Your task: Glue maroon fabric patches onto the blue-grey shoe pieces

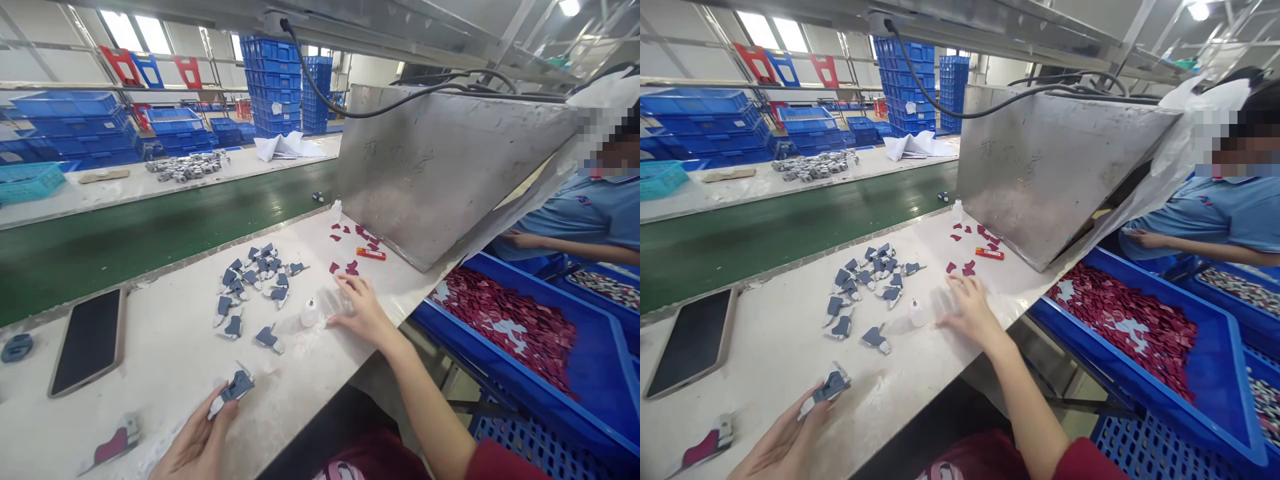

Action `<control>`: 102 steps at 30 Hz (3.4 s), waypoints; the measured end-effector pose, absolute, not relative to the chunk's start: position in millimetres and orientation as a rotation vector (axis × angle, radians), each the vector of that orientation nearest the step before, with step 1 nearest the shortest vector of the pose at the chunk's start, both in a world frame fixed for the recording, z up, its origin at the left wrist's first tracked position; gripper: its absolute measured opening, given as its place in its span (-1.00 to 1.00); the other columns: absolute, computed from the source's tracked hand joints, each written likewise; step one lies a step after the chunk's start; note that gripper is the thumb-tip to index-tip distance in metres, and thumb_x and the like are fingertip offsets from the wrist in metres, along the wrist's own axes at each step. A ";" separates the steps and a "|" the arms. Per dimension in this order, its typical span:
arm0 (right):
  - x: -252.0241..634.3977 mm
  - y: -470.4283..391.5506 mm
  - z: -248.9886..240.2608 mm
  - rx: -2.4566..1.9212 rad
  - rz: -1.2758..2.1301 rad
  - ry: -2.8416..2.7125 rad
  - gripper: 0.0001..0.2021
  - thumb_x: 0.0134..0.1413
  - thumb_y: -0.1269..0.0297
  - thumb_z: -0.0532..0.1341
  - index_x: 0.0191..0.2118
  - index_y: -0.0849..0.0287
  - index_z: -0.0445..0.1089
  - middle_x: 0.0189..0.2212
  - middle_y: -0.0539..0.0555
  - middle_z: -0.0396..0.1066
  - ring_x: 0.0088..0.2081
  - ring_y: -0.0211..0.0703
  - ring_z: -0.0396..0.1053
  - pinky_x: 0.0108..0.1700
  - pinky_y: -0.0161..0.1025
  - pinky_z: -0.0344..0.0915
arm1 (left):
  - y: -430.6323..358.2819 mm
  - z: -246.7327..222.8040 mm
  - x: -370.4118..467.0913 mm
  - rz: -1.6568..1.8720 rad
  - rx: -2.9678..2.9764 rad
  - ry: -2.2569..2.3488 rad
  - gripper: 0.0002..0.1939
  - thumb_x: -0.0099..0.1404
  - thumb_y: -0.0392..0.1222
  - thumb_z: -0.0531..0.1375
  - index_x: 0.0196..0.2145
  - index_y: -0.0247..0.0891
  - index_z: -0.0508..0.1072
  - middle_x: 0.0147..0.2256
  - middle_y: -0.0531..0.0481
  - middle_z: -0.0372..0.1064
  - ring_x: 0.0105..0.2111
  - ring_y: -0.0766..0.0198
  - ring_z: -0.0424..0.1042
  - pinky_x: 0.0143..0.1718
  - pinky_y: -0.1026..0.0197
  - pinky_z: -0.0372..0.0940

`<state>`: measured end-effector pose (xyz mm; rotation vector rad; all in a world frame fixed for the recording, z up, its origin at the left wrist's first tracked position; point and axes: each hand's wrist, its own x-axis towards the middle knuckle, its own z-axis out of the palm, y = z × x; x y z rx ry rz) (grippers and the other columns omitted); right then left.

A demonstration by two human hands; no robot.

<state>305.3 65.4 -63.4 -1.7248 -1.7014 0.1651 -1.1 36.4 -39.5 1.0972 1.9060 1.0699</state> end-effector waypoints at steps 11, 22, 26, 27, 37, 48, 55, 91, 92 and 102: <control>351.0 -3.6 -74.2 -1.685 0.109 -2.071 -0.14 0.02 -0.11 0.34 0.37 0.05 0.05 0.24 0.28 0.23 0.24 0.28 0.16 0.19 0.22 0.28 | 35.4 -27.4 18.9 1.087 0.893 1.792 -0.49 -0.08 0.11 0.40 -0.18 -0.18 0.62 -0.36 -0.03 0.62 -0.15 -0.08 0.58 0.15 -0.15 0.29; 354.2 5.6 -67.4 -1.638 0.257 -2.127 -0.15 0.07 -0.04 0.34 0.38 0.11 0.02 0.25 0.31 0.25 0.25 0.22 0.24 0.21 0.15 0.31 | 37.9 -44.2 28.4 1.150 0.962 1.653 -0.45 -0.08 0.12 0.43 -0.16 -0.24 0.63 -0.40 -0.03 0.60 -0.29 0.10 0.60 0.01 0.09 0.42; 343.3 -16.1 -67.8 -1.452 0.165 -2.153 -0.34 0.10 0.11 0.36 0.28 0.11 0.21 0.02 0.29 0.46 0.01 0.12 0.46 -0.01 0.02 0.49 | 40.4 -49.9 35.7 1.146 0.939 1.545 -0.52 -0.10 0.07 0.45 -0.23 -0.22 0.65 -0.35 -0.03 0.62 -0.32 0.16 0.60 -0.11 0.24 0.47; 340.0 -19.4 -69.1 -1.418 0.126 -2.148 -0.43 0.15 0.17 0.33 0.25 0.11 0.26 -0.07 0.26 0.50 -0.06 0.07 0.49 -0.07 -0.03 0.51 | 40.8 -51.5 36.4 1.139 0.939 1.526 -0.54 -0.10 0.06 0.46 -0.24 -0.21 0.65 -0.34 -0.03 0.62 -0.31 0.17 0.61 -0.12 0.26 0.48; 290.8 -43.5 -69.8 -1.361 0.165 -1.771 -0.62 0.18 0.57 0.19 0.02 0.03 0.51 -0.36 0.09 0.48 -0.38 -0.17 0.47 -0.35 -0.27 0.47 | 31.8 -41.2 39.6 1.194 0.950 1.479 -0.60 -0.05 -0.02 0.45 -0.23 -0.21 0.65 -0.31 -0.05 0.63 -0.24 0.06 0.62 -0.08 0.14 0.49; 167.4 16.0 -21.0 -1.140 1.134 -0.866 -0.94 -0.05 0.25 0.44 -0.39 0.06 0.61 -0.27 0.10 0.58 0.07 0.04 0.43 0.04 -0.13 0.44 | 17.7 -36.2 28.2 1.351 1.116 1.526 -0.70 0.04 -0.13 0.41 -0.21 -0.14 0.66 -0.33 0.03 0.63 -0.32 0.14 0.63 -0.18 0.27 0.52; 161.4 19.1 -19.7 -1.104 1.278 -0.852 -0.89 -0.08 0.22 0.45 -0.36 0.08 0.64 -0.35 0.06 0.57 -0.24 -0.08 0.54 -0.13 -0.17 0.51 | 9.7 -25.4 27.4 1.423 1.084 1.499 -0.75 0.06 -0.17 0.38 -0.23 -0.12 0.66 -0.38 0.07 0.63 -0.37 0.17 0.62 -0.20 0.25 0.53; 175.9 27.1 -19.9 -0.972 1.302 -1.350 -0.80 0.27 0.17 0.20 -0.11 0.10 0.51 -0.21 0.10 0.42 -0.16 -0.14 0.43 -0.12 -0.21 0.46 | 14.4 3.6 24.5 1.272 0.830 1.420 -0.68 -0.12 -0.14 0.48 -0.33 -0.23 0.66 -0.34 -0.06 0.63 -0.29 0.05 0.62 -0.15 0.14 0.54; 174.3 25.7 -19.8 -0.996 1.252 -1.374 -0.80 0.28 0.18 0.18 -0.12 0.11 0.49 -0.22 0.10 0.41 -0.18 -0.14 0.42 -0.13 -0.23 0.44 | 13.6 5.2 25.9 1.272 0.817 1.433 -0.67 -0.12 -0.15 0.48 -0.32 -0.23 0.66 -0.33 -0.05 0.63 -0.30 0.06 0.62 -0.17 0.15 0.54; 176.9 24.8 -15.8 -0.998 1.162 -1.467 -0.78 0.30 0.19 0.18 -0.06 0.09 0.51 -0.21 0.11 0.44 -0.19 -0.13 0.41 -0.14 -0.21 0.44 | 10.2 -5.7 27.4 1.308 0.838 1.450 -0.63 -0.13 -0.16 0.49 -0.29 -0.27 0.66 -0.32 -0.08 0.63 -0.31 0.04 0.62 -0.25 0.16 0.56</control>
